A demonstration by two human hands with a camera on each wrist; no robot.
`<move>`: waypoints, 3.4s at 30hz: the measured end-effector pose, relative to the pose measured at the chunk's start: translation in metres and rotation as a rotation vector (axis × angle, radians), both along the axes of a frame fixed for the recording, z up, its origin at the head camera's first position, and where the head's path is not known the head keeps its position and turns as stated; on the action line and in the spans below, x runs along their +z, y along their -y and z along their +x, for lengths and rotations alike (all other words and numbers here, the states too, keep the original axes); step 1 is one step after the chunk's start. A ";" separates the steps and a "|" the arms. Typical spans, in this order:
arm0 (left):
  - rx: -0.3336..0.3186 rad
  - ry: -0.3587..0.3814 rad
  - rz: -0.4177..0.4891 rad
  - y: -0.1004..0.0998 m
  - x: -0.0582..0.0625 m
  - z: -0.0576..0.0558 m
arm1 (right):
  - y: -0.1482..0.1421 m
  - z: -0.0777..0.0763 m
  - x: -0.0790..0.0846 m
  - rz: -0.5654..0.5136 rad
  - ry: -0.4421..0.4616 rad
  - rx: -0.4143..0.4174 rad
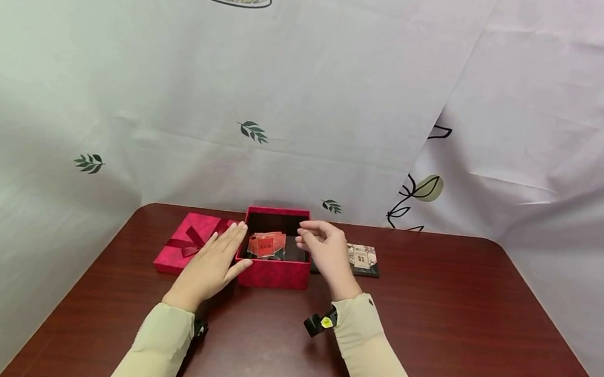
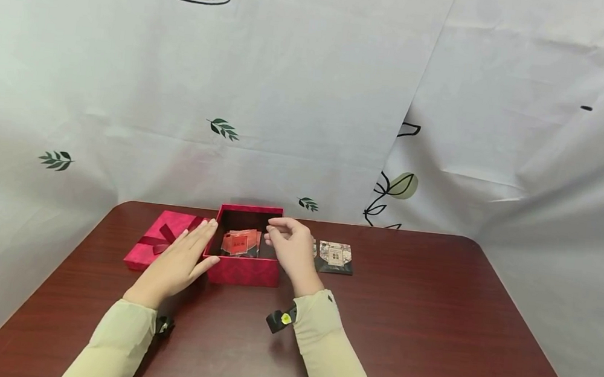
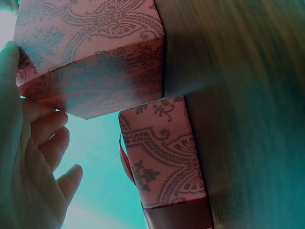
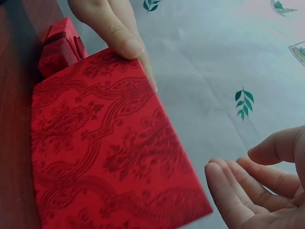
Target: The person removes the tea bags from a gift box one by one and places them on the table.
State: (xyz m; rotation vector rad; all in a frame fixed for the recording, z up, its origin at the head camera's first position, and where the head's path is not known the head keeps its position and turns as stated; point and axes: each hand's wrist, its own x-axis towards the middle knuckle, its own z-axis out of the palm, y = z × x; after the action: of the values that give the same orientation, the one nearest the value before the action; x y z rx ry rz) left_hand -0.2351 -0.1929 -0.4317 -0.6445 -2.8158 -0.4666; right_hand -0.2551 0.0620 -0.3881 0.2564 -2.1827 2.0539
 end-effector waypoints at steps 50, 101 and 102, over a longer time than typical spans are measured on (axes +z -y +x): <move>-0.022 -0.045 0.017 0.002 -0.005 -0.002 | 0.059 -0.041 -0.008 0.650 0.316 0.062; -0.014 -0.003 0.014 0.000 -0.001 -0.001 | 0.056 -0.040 -0.007 0.466 0.224 0.095; -0.014 0.000 0.016 0.000 -0.001 -0.001 | 0.056 -0.040 -0.007 0.464 0.219 0.095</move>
State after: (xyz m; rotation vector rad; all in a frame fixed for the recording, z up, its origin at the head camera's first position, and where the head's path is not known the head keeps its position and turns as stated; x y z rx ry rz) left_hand -0.2359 -0.1931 -0.4327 -0.6610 -2.8061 -0.4908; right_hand -0.2948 0.0063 -0.3946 0.1892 -2.8177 1.6540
